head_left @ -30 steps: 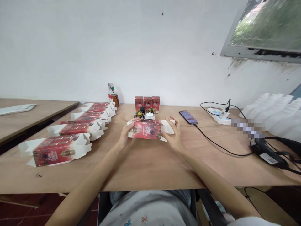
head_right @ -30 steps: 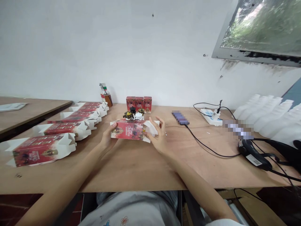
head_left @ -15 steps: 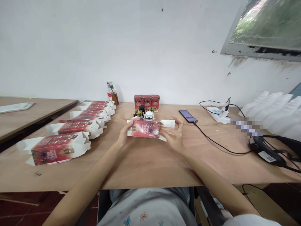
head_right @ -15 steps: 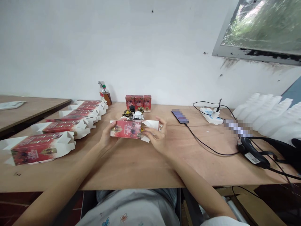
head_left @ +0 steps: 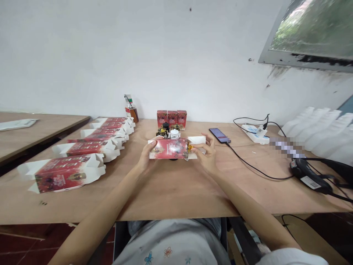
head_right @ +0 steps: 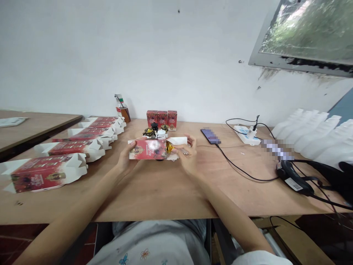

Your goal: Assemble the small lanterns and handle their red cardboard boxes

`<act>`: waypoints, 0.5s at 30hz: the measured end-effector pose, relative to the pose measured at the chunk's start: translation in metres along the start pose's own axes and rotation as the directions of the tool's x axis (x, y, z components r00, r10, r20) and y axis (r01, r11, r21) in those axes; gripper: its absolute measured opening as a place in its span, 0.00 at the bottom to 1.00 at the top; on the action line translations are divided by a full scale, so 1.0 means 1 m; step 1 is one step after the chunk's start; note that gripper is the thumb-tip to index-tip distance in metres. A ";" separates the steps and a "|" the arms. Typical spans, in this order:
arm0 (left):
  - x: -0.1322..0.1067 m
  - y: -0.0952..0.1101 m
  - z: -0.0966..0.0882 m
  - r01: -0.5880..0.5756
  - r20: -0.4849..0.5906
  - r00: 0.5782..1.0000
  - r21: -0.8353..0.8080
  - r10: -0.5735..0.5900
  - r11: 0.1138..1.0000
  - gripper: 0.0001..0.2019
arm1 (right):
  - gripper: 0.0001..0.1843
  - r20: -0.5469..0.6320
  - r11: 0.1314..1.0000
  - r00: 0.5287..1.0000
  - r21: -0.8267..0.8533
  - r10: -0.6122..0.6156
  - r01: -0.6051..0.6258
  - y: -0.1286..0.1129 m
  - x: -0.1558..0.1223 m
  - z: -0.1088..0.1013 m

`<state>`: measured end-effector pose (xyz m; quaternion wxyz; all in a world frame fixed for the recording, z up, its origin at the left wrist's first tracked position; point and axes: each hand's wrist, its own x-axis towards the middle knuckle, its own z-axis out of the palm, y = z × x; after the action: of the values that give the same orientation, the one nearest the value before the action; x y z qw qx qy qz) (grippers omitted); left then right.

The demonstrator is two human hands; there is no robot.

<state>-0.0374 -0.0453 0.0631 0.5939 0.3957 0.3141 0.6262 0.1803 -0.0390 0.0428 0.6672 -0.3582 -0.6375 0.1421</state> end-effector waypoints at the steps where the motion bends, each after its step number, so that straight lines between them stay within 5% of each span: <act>1: 0.000 0.001 0.000 -0.007 -0.021 1.000 -0.008 0.007 1.000 0.20 | 0.08 -0.028 0.998 0.999 0.052 0.035 -0.033 0.003 0.004 -0.001; 4: 0.001 0.003 -0.001 -0.024 -0.064 0.998 -0.033 0.021 0.999 0.17 | 0.14 -0.042 0.949 0.984 0.277 0.171 -0.153 0.015 0.015 -0.006; 9: 0.003 0.004 0.000 -0.037 -0.077 0.996 0.000 0.037 0.999 0.16 | 0.17 -0.009 0.748 0.904 0.565 0.427 -0.348 0.034 0.035 -0.027; 12: 0.003 0.004 0.000 -0.070 -0.118 0.990 0.032 0.073 0.997 0.18 | 0.15 -0.120 0.699 0.853 0.635 0.508 -0.327 0.044 0.049 -0.049; 15: 0.003 0.005 -0.001 -0.107 -0.129 0.986 0.012 0.108 0.994 0.18 | 0.15 -0.325 0.764 0.810 0.607 0.488 -0.217 0.050 0.062 -0.071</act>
<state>-0.0409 -0.0430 0.0667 0.5366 0.3719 0.3316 0.6810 0.2702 0.0152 0.0609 0.8323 -0.2943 -0.3096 0.3534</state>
